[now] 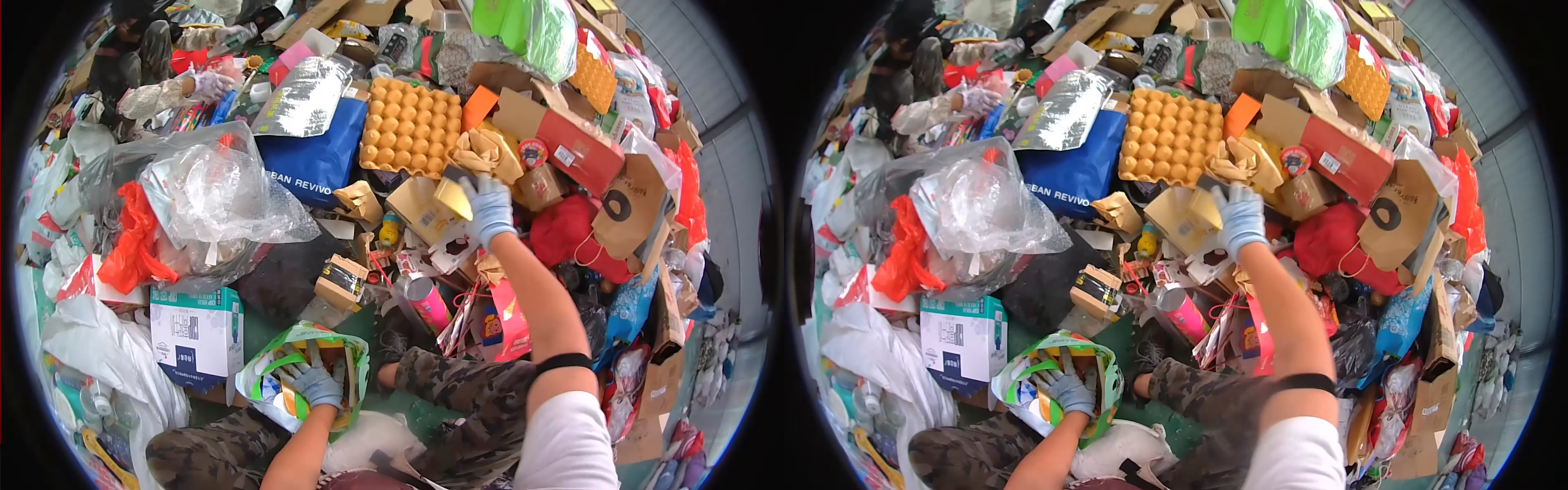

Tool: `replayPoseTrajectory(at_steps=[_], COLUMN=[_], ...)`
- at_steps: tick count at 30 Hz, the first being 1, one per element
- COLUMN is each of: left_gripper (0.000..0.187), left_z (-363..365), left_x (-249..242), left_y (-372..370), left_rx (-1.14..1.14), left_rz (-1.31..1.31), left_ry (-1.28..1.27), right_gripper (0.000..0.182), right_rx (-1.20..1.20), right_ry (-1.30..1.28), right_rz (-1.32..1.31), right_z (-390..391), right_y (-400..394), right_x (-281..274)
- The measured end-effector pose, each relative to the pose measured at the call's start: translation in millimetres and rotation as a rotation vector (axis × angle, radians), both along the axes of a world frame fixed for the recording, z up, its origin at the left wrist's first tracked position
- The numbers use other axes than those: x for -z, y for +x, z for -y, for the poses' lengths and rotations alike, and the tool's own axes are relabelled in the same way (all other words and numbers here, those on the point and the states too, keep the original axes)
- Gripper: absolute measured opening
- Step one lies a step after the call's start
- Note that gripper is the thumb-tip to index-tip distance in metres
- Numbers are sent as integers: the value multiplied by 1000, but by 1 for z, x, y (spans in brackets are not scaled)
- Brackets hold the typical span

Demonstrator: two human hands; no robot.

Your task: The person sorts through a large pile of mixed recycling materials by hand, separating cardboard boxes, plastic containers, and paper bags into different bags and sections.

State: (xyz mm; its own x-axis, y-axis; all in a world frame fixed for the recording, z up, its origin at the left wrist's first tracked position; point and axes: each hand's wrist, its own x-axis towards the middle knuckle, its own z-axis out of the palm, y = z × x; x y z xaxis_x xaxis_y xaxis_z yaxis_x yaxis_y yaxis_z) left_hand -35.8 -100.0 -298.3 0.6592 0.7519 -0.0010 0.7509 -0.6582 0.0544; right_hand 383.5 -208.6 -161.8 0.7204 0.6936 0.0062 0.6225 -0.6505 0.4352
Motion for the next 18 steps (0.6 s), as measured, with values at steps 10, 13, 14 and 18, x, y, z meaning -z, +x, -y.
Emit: replayPoseTrajectory(at_steps=[10, 13, 14, 18], left_gripper=[70, 54, 50, 43], left_z=[-15, -37, -42, -48], left_x=[-70, -125, -147, -239], left_y=[4, -24, -37, -86], left_rx=[-130, -101, -41, -24], left_rz=[63, 240, 148, 138], left_ry=[-523, -790, -757, -422], right_gripper=[48, 46, 41, 26], right_rx=[244, 175, 129, 274], right_ry=[1709, 1700, 1711, 1656], right_rz=[-1160, -1336, -1377, -1502], right_z=[83, 78, 77, 80], right_y=[-76, -132, -146, -165], right_x=[-158, -173, -171, -149])
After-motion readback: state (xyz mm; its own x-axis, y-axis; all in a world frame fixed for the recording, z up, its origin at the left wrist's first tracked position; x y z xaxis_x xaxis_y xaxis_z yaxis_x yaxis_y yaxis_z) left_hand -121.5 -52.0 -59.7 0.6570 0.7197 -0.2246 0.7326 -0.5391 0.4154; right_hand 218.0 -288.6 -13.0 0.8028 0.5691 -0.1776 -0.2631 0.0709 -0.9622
